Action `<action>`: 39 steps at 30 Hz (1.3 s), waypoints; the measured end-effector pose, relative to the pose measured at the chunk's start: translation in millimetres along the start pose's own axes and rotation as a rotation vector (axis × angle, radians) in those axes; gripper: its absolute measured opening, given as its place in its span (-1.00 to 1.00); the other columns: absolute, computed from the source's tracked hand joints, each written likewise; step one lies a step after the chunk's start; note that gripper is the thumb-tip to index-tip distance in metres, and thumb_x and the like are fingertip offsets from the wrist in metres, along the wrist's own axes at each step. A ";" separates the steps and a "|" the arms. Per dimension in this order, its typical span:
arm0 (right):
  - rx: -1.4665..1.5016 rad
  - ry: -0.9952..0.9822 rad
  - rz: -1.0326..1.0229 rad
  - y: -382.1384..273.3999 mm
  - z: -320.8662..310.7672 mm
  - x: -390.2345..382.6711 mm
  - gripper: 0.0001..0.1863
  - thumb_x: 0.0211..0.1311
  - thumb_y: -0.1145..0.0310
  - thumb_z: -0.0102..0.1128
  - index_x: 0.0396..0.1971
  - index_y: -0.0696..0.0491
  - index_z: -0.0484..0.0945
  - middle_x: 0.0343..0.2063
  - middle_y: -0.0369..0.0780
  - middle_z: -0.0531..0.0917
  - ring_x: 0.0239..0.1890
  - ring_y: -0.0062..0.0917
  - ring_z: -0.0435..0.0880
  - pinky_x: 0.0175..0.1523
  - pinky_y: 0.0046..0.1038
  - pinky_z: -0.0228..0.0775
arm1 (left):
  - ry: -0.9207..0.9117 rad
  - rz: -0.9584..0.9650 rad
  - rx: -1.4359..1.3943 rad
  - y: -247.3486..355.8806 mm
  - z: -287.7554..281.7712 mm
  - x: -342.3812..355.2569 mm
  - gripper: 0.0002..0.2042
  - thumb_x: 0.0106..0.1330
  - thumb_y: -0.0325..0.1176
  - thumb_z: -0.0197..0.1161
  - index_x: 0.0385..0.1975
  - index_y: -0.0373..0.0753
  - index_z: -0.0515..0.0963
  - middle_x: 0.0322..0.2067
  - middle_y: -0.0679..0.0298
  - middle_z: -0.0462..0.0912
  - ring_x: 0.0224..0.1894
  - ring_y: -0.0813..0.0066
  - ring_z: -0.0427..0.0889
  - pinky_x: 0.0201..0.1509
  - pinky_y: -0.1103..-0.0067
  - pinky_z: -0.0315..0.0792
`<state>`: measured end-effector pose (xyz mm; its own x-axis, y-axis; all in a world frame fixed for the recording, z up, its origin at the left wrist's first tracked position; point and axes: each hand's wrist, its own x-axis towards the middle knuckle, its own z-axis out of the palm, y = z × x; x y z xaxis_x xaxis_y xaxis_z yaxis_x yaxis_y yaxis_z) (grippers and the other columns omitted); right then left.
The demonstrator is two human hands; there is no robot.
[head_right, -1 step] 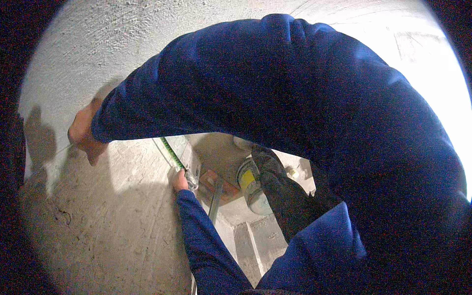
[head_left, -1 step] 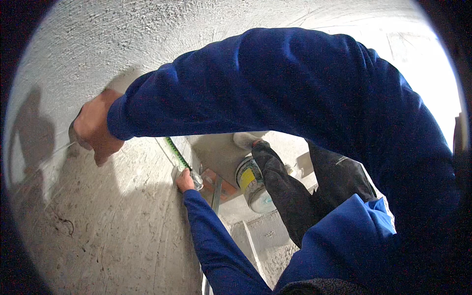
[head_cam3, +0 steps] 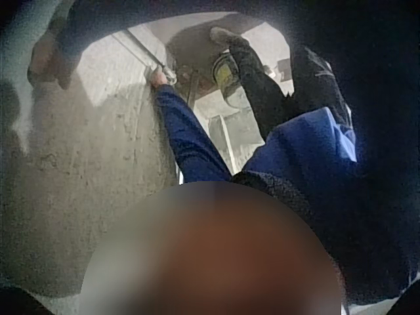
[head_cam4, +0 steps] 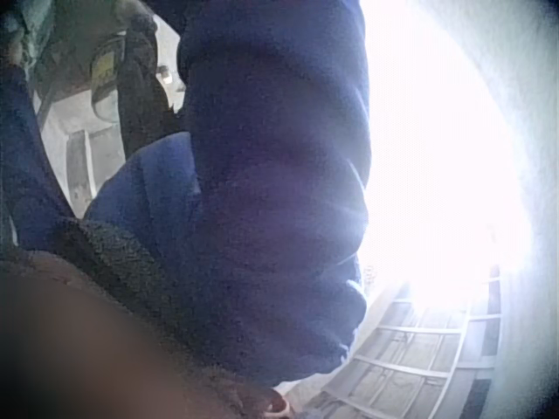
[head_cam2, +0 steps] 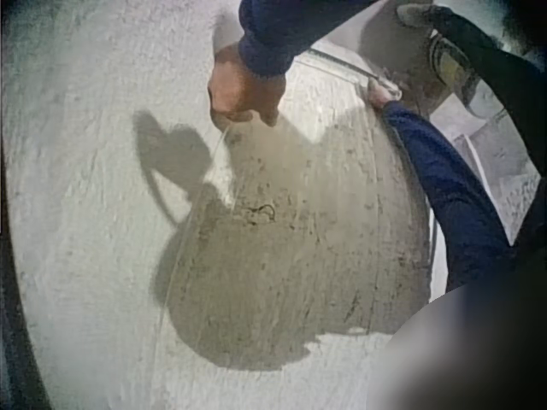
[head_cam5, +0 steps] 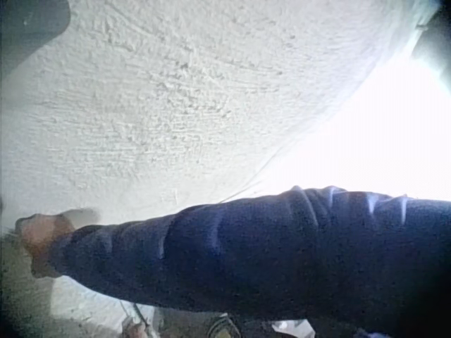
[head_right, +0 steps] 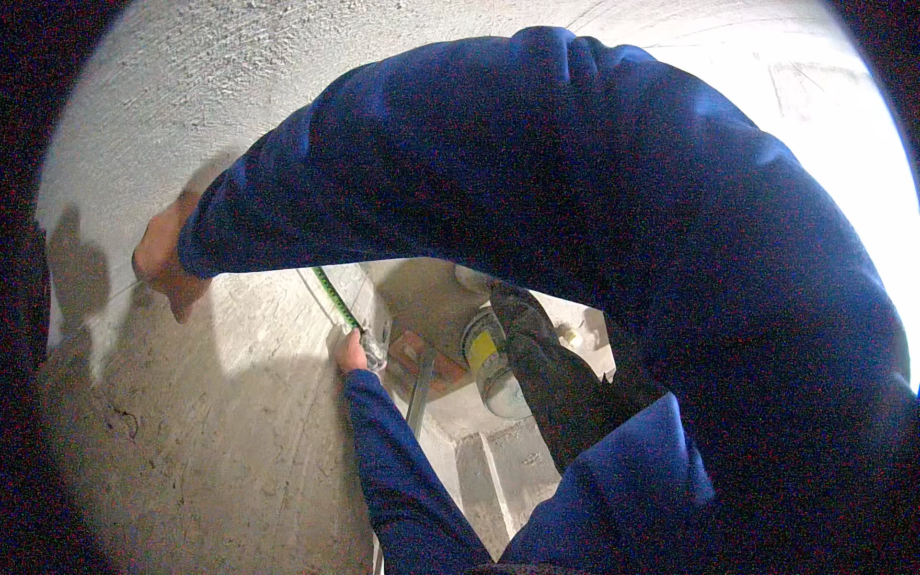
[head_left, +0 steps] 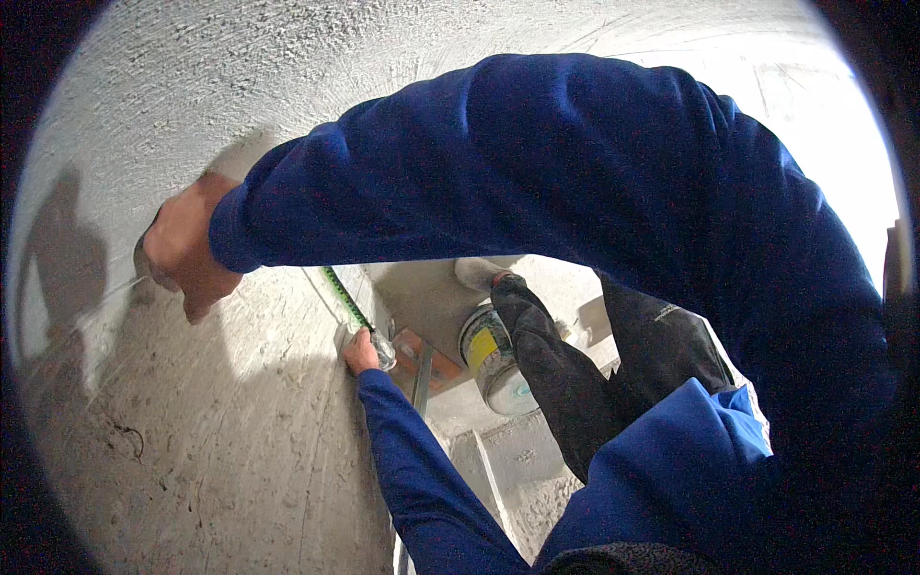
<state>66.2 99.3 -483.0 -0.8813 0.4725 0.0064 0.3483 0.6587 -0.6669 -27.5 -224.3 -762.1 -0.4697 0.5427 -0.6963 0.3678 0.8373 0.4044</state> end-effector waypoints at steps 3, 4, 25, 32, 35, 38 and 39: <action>0.004 0.002 -0.001 0.3 0.7 0.4 -0.61 -0.11 0.02 0.30 -0.25 -0.13 0.62 -0.37 -0.21 0.65 -0.25 -0.31 0.63 -0.18 -0.30 0.49 | 0.005 0.040 0.017 -6.1 1.5 3.7 -0.65 0.16 -0.26 0.08 -0.29 -0.50 0.54 -0.26 -0.05 0.62 -0.18 0.18 0.59 -0.09 0.47 0.39; 0.013 0.008 0.000 0.1 1.1 0.5 -0.61 -0.11 0.02 0.30 -0.26 -0.13 0.62 -0.37 -0.21 0.65 -0.25 -0.32 0.63 -0.18 -0.30 0.49 | 0.006 0.058 0.036 -7.9 1.7 4.2 -0.65 0.16 -0.26 0.08 -0.28 -0.50 0.55 -0.26 -0.04 0.62 -0.18 0.18 0.59 -0.08 0.46 0.39; 0.036 0.002 -0.024 2.3 -4.7 -2.1 -0.55 -0.12 0.00 0.32 -0.19 -0.13 0.57 -0.32 -0.22 0.64 -0.20 -0.31 0.62 -0.14 -0.29 0.48 | 0.025 -0.003 0.115 -2.3 7.0 9.3 -0.65 0.15 -0.24 0.12 -0.34 -0.51 0.55 -0.33 0.01 0.64 -0.27 0.25 0.59 -0.14 0.45 0.40; 0.052 0.177 0.021 36.0 2.5 -67.8 -0.52 -0.13 0.03 0.30 -0.15 -0.12 0.55 -0.43 -0.12 0.63 -0.30 -0.21 0.61 -0.22 -0.24 0.47 | 0.007 0.016 0.066 0.1 4.6 5.9 -0.68 0.17 -0.26 0.06 -0.38 -0.48 0.56 -0.38 -0.02 0.63 -0.30 0.22 0.59 -0.19 0.43 0.40; 0.169 0.144 0.261 78.2 25.5 -144.6 -0.54 -0.04 -0.02 0.22 -0.15 -0.09 0.55 -0.36 -0.10 0.63 -0.24 -0.18 0.60 -0.13 -0.23 0.44 | 0.005 0.082 0.070 -2.0 4.7 6.2 -0.68 0.18 -0.26 0.06 -0.38 -0.45 0.57 -0.37 -0.03 0.63 -0.30 0.16 0.59 -0.18 0.42 0.39; 0.187 -0.061 0.728 111.3 56.6 -248.5 -0.58 0.03 0.03 0.16 -0.16 -0.04 0.55 -0.35 -0.06 0.62 -0.24 -0.16 0.60 -0.11 -0.23 0.42 | 0.008 0.103 0.109 -3.9 5.5 7.1 -0.67 0.18 -0.25 0.05 -0.37 -0.45 0.57 -0.35 -0.03 0.63 -0.28 0.17 0.58 -0.17 0.42 0.39; 0.177 -0.111 0.865 114.8 65.7 -287.8 -0.60 0.04 0.06 0.15 -0.16 -0.04 0.55 -0.35 -0.06 0.62 -0.25 -0.17 0.60 -0.11 -0.24 0.42 | 0.002 0.053 0.093 -3.2 6.0 7.4 -0.65 0.19 -0.21 0.04 -0.36 -0.43 0.58 -0.32 -0.02 0.62 -0.25 0.18 0.58 -0.14 0.43 0.39</action>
<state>338.9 0.4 -610.3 -0.3616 0.6972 -0.6190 0.8598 -0.0074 -0.5105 -27.4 -223.4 -772.1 -0.4493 0.5860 -0.6743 0.4646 0.7980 0.3839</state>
